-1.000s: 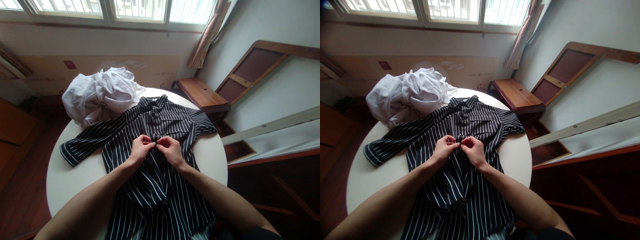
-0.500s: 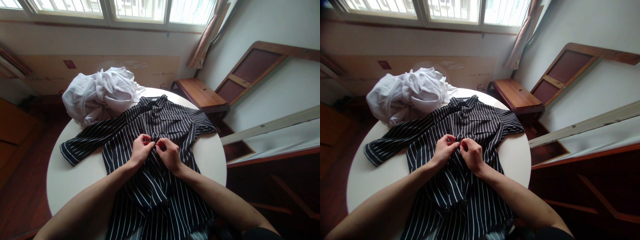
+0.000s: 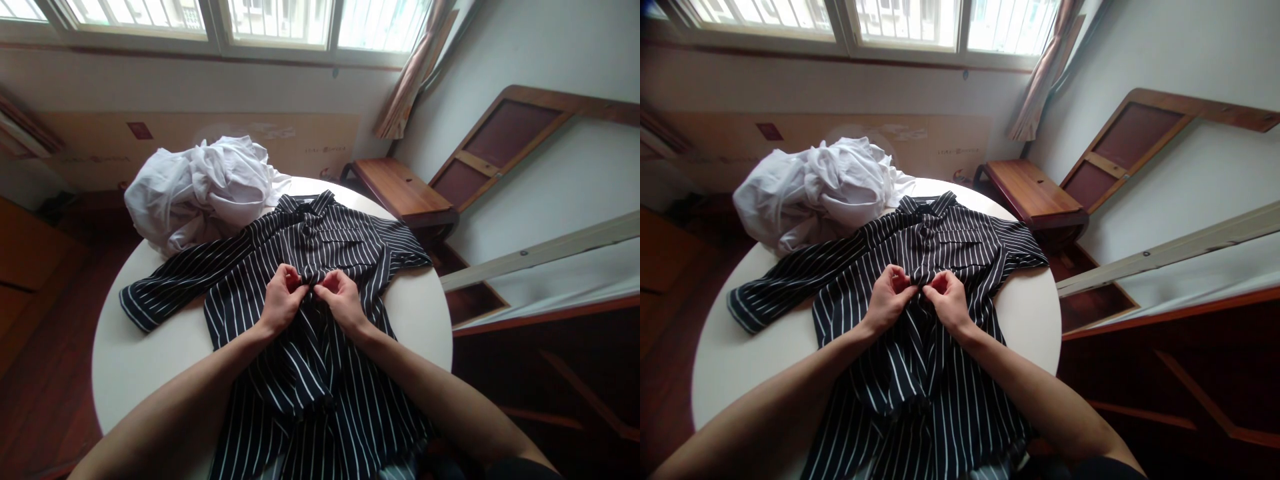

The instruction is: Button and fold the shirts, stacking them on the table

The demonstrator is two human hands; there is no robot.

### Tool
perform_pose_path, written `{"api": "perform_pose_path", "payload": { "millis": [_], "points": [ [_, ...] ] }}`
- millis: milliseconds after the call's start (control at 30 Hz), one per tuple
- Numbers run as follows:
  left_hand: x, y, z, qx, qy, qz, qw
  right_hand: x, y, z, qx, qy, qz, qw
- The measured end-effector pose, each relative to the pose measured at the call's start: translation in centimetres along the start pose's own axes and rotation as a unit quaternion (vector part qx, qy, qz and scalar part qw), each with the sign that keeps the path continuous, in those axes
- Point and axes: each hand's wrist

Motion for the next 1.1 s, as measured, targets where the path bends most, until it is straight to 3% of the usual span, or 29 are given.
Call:
{"api": "perform_pose_path", "payload": {
  "millis": [133, 333, 500, 567, 700, 833, 1000, 1100],
  "points": [
    [0.0, 0.1, -0.2, 0.010, 0.004, -0.026, 1.000, 0.2, 0.0, 0.1, 0.006, -0.014, 0.000, 1.000],
    [0.4, 0.1, 0.0, -0.053, 0.051, -0.012, 0.997, -0.4, 0.3, -0.4, -0.116, 0.071, -0.014, 0.991],
    [0.5, 0.0, 0.2, -0.063, 0.056, 0.011, 0.996, -1.1, 0.5, -1.3, -0.286, 0.208, -0.025, 0.935],
    [0.4, 0.0, 0.2, -0.047, 0.041, 0.007, 0.998, -1.0, 0.5, -1.5, -0.328, 0.233, -0.038, 0.915],
    [0.1, 0.0, 0.3, -0.024, 0.016, -0.014, 0.999, -0.5, 0.6, -1.6, -0.356, 0.195, -0.056, 0.912],
    [0.0, 0.0, 0.7, -0.012, 0.013, -0.023, 1.000, -0.3, 0.7, -1.8, -0.322, 0.135, -0.049, 0.936],
    [0.1, -0.2, 0.6, 0.011, 0.011, -0.023, 1.000, -0.6, 0.6, -1.7, -0.286, 0.133, -0.030, 0.948],
    [0.3, -0.1, 0.4, -0.004, 0.028, -0.009, 1.000, -0.3, 0.5, -1.1, -0.207, 0.064, -0.050, 0.975]
  ]
}}
Point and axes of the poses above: each hand's wrist, its own x-axis towards the middle knuckle, its own y-axis out of the back of the hand, z = x × y, and after that the axes turned 1 degree about z, right-handed
